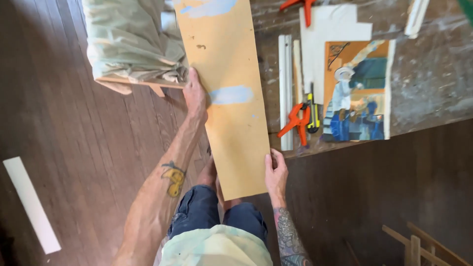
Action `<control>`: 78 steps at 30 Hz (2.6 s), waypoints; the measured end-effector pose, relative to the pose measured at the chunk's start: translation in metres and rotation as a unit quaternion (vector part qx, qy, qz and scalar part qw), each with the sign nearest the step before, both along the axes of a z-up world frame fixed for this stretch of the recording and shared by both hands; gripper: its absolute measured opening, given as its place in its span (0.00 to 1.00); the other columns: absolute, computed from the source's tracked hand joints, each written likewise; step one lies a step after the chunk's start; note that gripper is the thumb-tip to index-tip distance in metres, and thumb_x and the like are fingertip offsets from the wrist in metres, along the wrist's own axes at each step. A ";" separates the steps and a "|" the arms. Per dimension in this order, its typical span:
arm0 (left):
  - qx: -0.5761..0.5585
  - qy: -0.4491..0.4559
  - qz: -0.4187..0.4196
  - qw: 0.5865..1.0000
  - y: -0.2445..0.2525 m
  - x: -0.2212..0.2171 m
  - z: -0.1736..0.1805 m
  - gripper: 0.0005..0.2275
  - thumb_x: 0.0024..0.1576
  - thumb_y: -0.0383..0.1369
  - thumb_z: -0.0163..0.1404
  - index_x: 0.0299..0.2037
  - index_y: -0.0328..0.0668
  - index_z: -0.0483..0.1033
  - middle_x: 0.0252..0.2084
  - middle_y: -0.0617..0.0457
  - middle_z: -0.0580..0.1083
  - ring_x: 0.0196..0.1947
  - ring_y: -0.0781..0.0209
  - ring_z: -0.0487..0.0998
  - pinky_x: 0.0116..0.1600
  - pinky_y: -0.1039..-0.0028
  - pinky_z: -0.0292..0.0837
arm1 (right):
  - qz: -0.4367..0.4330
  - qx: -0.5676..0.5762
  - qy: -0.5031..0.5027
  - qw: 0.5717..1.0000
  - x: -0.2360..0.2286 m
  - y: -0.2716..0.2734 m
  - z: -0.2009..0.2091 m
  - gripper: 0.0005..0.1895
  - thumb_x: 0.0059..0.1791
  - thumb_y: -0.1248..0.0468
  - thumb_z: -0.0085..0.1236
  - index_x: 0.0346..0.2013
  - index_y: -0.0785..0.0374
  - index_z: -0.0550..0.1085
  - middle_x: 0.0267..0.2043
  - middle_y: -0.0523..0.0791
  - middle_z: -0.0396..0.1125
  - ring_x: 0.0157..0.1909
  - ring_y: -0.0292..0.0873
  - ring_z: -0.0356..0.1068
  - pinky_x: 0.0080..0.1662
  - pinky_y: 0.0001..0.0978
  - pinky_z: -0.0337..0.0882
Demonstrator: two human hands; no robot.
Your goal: Trimming the edges of paper prints using a utility knife and a metal straight edge on a workshop bench.
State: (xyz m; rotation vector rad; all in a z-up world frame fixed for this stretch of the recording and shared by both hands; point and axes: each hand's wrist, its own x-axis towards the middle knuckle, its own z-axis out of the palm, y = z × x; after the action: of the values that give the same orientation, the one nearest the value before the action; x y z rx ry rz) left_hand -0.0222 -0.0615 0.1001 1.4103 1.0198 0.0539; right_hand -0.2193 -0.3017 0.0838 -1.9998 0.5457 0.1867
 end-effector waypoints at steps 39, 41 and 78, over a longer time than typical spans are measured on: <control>0.050 -0.030 -0.096 0.994 -0.024 -0.051 -0.178 0.26 0.51 0.24 0.59 0.62 0.55 0.77 0.46 0.52 0.76 0.43 0.61 0.84 0.45 0.76 0.86 | 0.009 -0.224 -0.103 0.969 0.014 0.009 -0.113 0.27 0.53 0.69 0.55 0.68 0.57 0.70 0.63 0.54 0.62 0.65 0.62 0.61 0.66 0.54 0.59; 0.045 -0.028 -0.096 0.994 -0.021 -0.052 -0.175 0.26 0.52 0.25 0.59 0.62 0.55 0.76 0.46 0.52 0.76 0.43 0.60 0.85 0.46 0.76 0.86 | 0.006 -0.218 -0.113 0.969 0.017 0.013 -0.109 0.26 0.53 0.70 0.54 0.67 0.58 0.71 0.62 0.55 0.63 0.64 0.62 0.63 0.65 0.55 0.60; 0.192 0.014 -0.200 0.961 -0.054 -0.132 -0.132 0.26 0.54 0.27 0.58 0.65 0.52 0.73 0.50 0.51 0.73 0.45 0.56 0.81 0.46 0.71 0.84 | -0.400 0.079 -0.023 0.913 -0.045 -0.004 -0.112 0.27 0.45 0.76 0.69 0.57 0.60 0.73 0.49 0.45 0.68 0.49 0.37 0.72 0.48 0.35 0.85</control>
State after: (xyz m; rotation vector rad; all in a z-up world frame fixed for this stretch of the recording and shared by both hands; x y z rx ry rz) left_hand -0.1543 -0.1157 -0.0320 1.9566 0.7529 -0.0697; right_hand -0.2648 -0.3054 -0.0279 -1.4794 1.2245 -0.3123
